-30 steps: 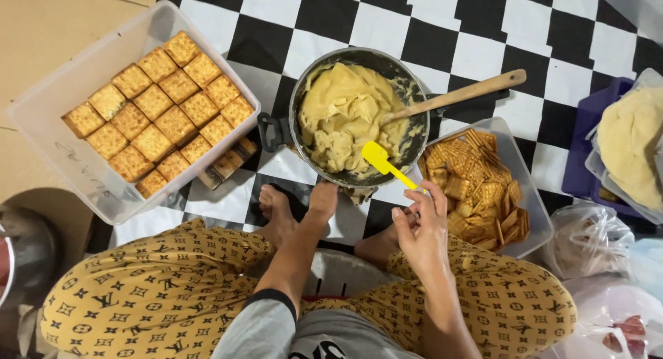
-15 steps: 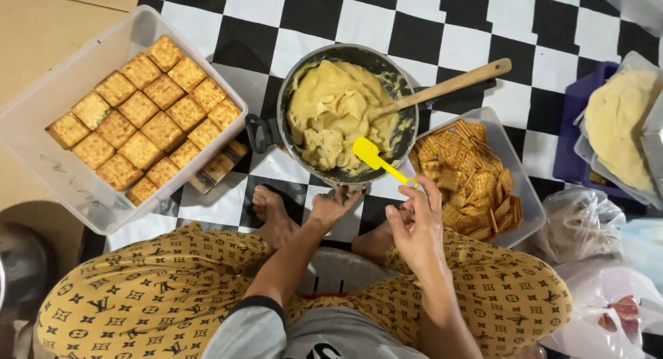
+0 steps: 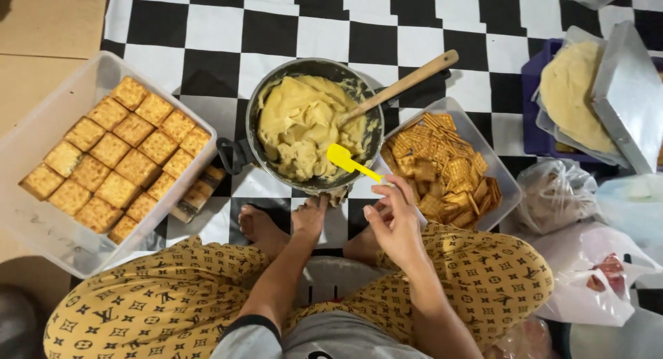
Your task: Assembling cracker sandwiches by spreading a yellow filling onto crackers and topping them with another cracker.
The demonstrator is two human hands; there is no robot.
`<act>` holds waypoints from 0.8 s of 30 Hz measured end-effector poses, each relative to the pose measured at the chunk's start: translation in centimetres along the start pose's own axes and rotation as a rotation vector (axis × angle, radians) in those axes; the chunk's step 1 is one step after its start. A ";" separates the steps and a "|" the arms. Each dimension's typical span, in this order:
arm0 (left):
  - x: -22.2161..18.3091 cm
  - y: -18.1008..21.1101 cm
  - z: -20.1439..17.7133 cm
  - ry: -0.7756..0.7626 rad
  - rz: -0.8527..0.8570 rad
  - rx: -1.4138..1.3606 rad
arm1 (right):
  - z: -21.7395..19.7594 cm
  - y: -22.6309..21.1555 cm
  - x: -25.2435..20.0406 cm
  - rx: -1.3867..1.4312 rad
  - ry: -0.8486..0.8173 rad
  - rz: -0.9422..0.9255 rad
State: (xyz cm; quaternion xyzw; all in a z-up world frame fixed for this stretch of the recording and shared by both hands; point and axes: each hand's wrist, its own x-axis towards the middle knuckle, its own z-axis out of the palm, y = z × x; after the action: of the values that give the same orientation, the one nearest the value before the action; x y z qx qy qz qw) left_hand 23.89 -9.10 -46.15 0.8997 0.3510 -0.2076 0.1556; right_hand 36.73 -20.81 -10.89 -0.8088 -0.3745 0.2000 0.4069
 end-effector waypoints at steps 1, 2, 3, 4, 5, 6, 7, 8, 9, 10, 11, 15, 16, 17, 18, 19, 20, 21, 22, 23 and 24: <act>-0.5 0.4 -0.1 0.002 0.006 -0.001 | 0.1 1.0 -0.1 -0.004 0.005 0.001; -0.7 0.6 -0.4 -0.040 -0.004 0.039 | 0.2 2.0 0.1 0.317 -0.080 0.119; -0.8 0.9 -0.7 -0.081 -0.015 0.079 | 0.3 3.0 0.2 0.639 -0.165 0.233; -1.8 0.9 -1.2 -0.077 -0.009 0.084 | 0.3 3.3 0.5 0.640 -0.157 0.230; -2.8 0.9 -1.6 -0.086 0.001 0.045 | 0.4 3.6 0.8 0.891 -0.179 0.252; -3.9 1.0 -2.0 -0.098 0.008 0.002 | 0.4 3.9 1.1 1.141 -0.206 0.273; -4.8 1.2 -2.6 -0.096 0.012 0.003 | 0.5 4.4 0.9 1.140 -0.203 0.271; -5.3 1.2 -3.5 -0.117 0.030 -0.084 | 0.6 4.7 1.1 1.188 -0.228 0.285; -5.8 1.2 -4.3 -0.139 0.048 -0.172 | 0.8 5.1 1.3 1.236 -0.254 0.299; -6.1 1.7 -7.3 -0.141 0.051 -0.168 | 0.9 5.4 1.5 1.238 -0.249 0.300; -6.3 2.2 -10.3 -0.207 0.031 -0.247 | 1.1 5.8 1.7 1.255 -0.250 0.312; -5.6 1.7 -9.5 -0.317 -0.028 -0.380 | 1.2 5.5 1.3 1.298 -0.262 0.360; -5.3 0.9 -8.3 -0.321 -0.031 -0.382 | 1.2 5.5 1.4 1.299 -0.263 0.365; -5.0 0.1 -7.0 -0.322 0.004 -0.390 | 1.1 5.7 1.6 1.274 -0.246 0.354; -4.6 -0.7 -5.7 -0.325 0.039 -0.398 | 1.0 5.8 1.9 1.250 -0.229 0.346; -6.6 -0.3 -6.5 -0.332 0.037 -0.399 | 1.2 6.0 1.6 1.251 -0.229 0.354; -8.1 0.1 -7.6 -0.356 0.074 -0.246 | 1.3 6.3 1.7 1.243 -0.217 0.352; -9.6 0.4 -8.6 -0.378 0.111 -0.093 | 1.5 6.5 1.7 1.235 -0.206 0.351; -8.4 0.3 -5.5 -0.385 0.112 -0.093 | 2.0 6.7 1.6 1.236 -0.204 0.358; -7.1 0.2 -2.4 -0.172 0.108 -0.137 | 2.4 6.9 1.5 1.226 -0.199 0.373; -5.5 0.1 0.6 0.050 0.107 -0.177 | 2.8 7.1 1.5 1.216 -0.191 0.379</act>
State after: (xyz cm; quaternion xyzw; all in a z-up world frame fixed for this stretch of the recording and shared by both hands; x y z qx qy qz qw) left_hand 20.16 -12.55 -43.99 0.9049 0.3230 -0.1448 0.2364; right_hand 39.07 -20.93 -18.31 -0.4644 -0.0795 0.5162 0.7153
